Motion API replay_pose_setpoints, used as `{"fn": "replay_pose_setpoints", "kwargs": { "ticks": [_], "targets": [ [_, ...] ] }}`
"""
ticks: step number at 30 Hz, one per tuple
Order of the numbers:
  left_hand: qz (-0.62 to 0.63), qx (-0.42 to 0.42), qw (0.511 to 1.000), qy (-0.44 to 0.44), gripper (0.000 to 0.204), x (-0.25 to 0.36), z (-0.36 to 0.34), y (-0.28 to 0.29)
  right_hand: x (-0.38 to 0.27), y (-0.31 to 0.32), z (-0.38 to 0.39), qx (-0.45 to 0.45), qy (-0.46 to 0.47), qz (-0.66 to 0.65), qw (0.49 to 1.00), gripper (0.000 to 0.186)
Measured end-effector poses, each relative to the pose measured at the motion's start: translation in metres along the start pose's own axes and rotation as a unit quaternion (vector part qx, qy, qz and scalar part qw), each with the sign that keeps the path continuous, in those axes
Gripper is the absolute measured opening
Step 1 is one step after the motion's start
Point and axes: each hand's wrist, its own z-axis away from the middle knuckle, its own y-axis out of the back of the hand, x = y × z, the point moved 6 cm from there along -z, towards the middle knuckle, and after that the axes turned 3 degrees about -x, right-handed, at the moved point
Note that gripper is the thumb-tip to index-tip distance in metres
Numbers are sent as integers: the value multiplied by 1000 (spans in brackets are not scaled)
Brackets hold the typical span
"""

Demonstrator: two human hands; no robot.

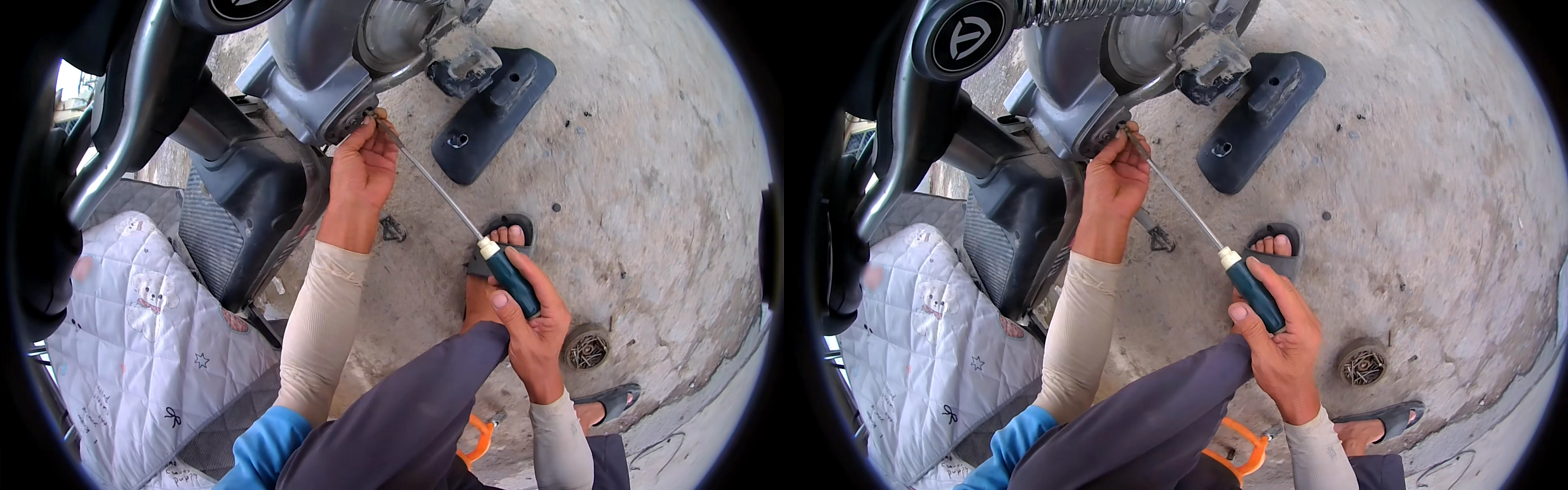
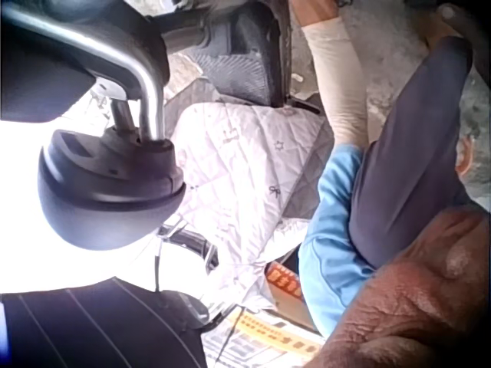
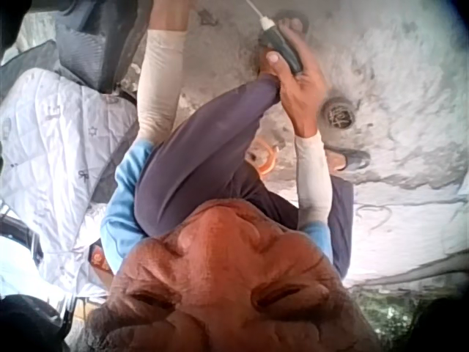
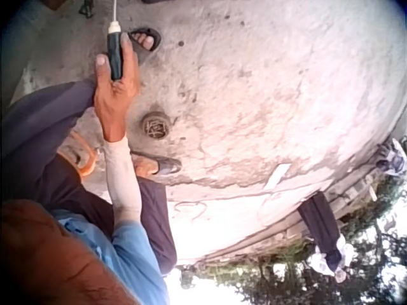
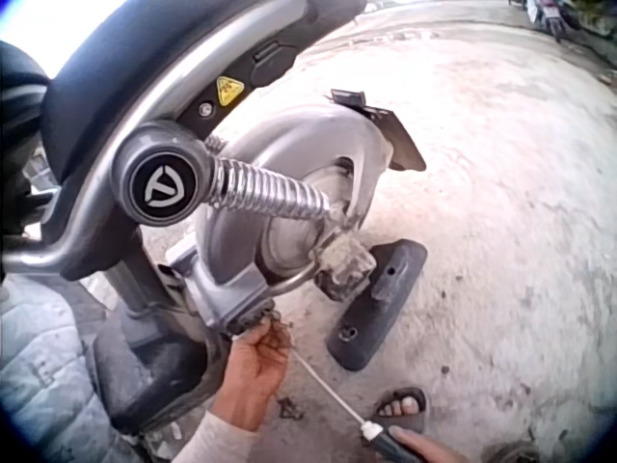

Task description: The person selects a screwdriver from a tray of tools and uses it to remove screws from a scooter's footrest cover. They remove the cover, then reattach it by screwing the screws back in.

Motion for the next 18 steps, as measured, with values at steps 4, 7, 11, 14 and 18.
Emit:
{"fn": "replay_pose_setpoints", "kwargs": {
  "ticks": [4,7,11,14,18],
  "targets": [
    [-9,-11,1000,11,18,3,-1,2,4,-5,-6,7,10,-29,1000,42],
    [-6,-20,1000,22,19,5,-1,2,8,-4,-7,2,14,-40,999,42],
    [0,-15,1000,26,20,6,-2,4,11,-2,-9,8,20,-25,999,41],
    [7,-14,999,28,21,5,-2,1,12,0,-9,6,16,-31,999,41],
    [-3,-27,999,30,21,6,-3,1,14,0,-10,13,13,-40,999,40]
  ]
}}
